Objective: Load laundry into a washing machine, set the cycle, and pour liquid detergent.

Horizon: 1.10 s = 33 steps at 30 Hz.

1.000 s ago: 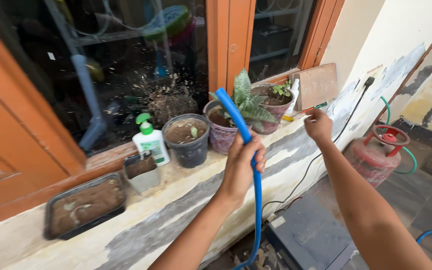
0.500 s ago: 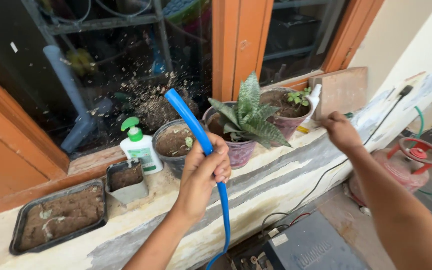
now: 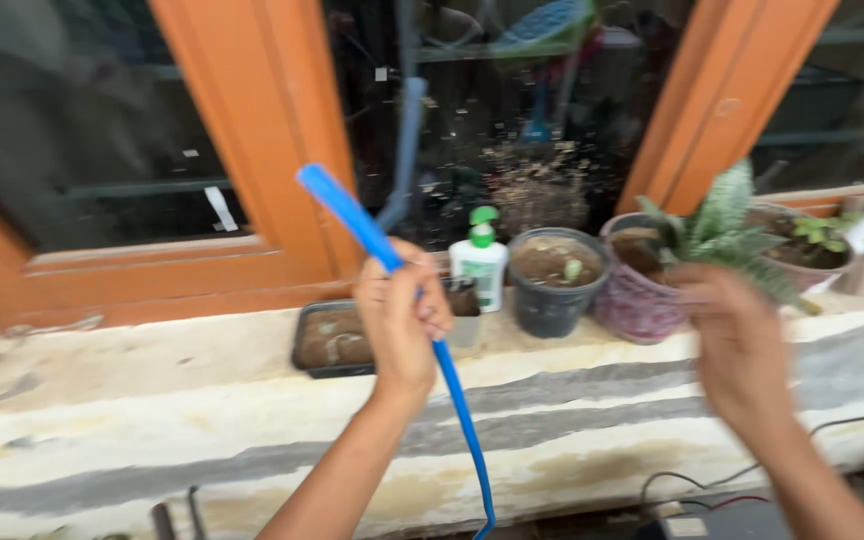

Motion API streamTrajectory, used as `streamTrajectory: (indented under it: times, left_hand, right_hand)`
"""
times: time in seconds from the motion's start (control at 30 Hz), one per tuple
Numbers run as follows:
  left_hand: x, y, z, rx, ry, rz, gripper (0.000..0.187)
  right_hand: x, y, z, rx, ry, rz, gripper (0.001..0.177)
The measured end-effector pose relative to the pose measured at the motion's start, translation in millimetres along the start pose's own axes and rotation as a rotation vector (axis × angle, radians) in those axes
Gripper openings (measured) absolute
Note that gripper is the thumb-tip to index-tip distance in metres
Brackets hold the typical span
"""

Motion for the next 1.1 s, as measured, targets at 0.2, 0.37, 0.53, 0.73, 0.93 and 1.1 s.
streamTrajectory:
  times: [0.2, 0.37, 0.53, 0.73, 0.93, 1.1]
  left_hand:
    - [84.0, 14.0, -132.7, 0.356, -0.112, 0.227, 0.015]
    - [105.1, 8.9, -194.5, 0.393, -0.291, 0.252, 0.017]
    - [118.1, -9.5, -209.9, 0.388, -0.453, 0.267, 0.020]
    - [116.3, -19.6, -206.3, 0.338, -0.507, 0.326, 0.023]
    - [108.5, -22.4, -209.5, 0.278, -0.461, 0.207, 0.024]
    - [99.9, -34.6, -212.9, 0.268, -0.539, 0.116, 0.023]
  right_hand:
    - [-158.8, -5.9, 190.4, -0.501, 0.041, 0.196, 0.025]
    - [-150.0, -18.5, 331.7, -0.509, -0.137, 0.037, 0.022]
    - [-128.3, -36.4, 385.4, -0.268, -0.057, 0.150, 0.022]
    - [-147.1, -47.3, 392.5, -0.288, 0.216, 0.323, 0.023]
    - [-101.2, -90.0, 436.2, -0.668, 0.703, -0.095, 0.022]
    - [-128.3, -93.5, 425.0, -0.861, 0.773, -0.150, 0.023]
Point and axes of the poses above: each hand's wrist, its own y-axis away from the middle knuckle, its own z-axis out of the palm, x = y × z, the point moved 6 cm from there along -y, towards the middle knuckle, and after that the axes turned 7 degrees about -y, right-handed, at the moved point
